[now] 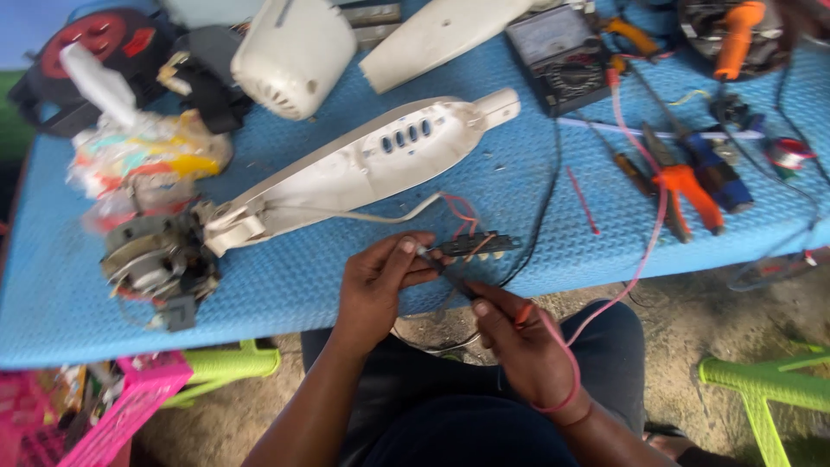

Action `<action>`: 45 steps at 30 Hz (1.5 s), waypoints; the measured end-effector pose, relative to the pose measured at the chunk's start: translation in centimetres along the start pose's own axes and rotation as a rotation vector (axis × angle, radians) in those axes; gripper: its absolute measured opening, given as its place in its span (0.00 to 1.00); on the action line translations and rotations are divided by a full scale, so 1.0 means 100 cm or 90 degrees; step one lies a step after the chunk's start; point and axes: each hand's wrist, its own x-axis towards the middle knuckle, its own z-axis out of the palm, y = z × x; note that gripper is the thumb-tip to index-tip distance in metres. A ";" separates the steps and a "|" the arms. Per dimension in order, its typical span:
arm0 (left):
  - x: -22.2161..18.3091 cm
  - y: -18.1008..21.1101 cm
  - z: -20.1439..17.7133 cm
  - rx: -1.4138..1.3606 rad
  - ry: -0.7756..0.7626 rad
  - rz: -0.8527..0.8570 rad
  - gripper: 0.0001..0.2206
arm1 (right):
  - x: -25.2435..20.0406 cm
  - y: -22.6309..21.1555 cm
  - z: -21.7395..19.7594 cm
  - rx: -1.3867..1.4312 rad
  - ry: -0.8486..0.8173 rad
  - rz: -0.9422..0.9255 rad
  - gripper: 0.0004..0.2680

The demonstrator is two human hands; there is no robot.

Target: Disassembling a fan and testing its internal electrical components using a multimeter and screwdriver

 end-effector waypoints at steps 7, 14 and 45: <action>0.000 -0.001 0.000 -0.025 0.045 -0.016 0.16 | 0.004 -0.007 0.009 0.216 -0.109 0.074 0.18; -0.001 -0.001 0.000 -0.045 0.048 -0.034 0.15 | 0.008 -0.004 0.010 0.355 -0.147 0.169 0.18; -0.002 -0.004 0.004 -0.043 0.027 0.023 0.22 | 0.007 -0.007 0.015 0.146 -0.105 -0.021 0.15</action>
